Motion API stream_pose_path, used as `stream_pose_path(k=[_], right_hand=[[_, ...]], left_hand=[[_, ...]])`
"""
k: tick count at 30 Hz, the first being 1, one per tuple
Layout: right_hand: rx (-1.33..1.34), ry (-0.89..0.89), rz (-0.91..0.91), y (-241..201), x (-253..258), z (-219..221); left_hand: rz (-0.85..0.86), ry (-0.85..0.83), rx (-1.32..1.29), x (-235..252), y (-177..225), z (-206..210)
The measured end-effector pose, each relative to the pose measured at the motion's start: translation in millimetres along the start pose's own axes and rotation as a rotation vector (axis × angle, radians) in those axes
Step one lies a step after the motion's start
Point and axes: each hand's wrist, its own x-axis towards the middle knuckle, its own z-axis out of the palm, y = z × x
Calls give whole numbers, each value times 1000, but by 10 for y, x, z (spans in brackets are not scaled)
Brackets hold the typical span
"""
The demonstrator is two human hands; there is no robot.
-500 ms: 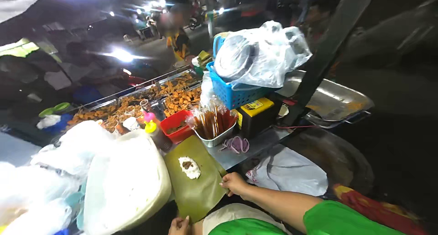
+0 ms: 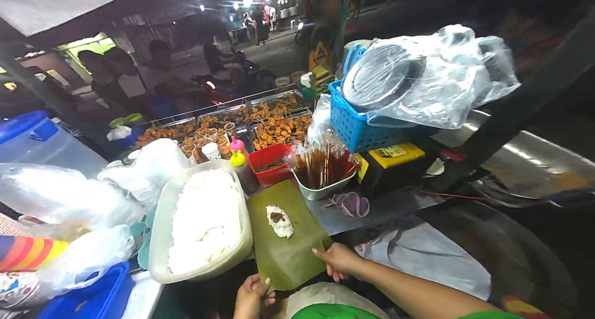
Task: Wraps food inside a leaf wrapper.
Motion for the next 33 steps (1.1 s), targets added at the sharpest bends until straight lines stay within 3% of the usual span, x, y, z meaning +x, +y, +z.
stream_pose_path(k=[3, 8, 11, 14, 17, 19, 22, 28, 33], right_hand=[[33, -311, -72, 15, -89, 124], [583, -566, -167, 172, -154, 458], [912, -431, -84, 228, -152, 474], [1078, -161, -33, 167, -95, 288], [923, -17, -168, 121, 43, 28], [761, 61, -234, 3, 109, -140], [489, 113, -220, -259, 246, -289], [-142, 298, -227, -607, 482, -363], [-239, 350, -222, -638, 399, -297]], left_hand=[[-52, -13, -254, -91, 253, 112], [-113, -52, -647, -197, 614, 272], [-111, -62, -535, -219, 635, 215], [-68, -132, -104, -146, 473, 20], [11, -219, 239, 9, 334, -110], [55, -213, 282, 100, 335, -74], [101, -137, 344, 257, 426, 74], [218, 89, 778, 325, 582, 329], [271, 128, 941, 255, 511, 388]])
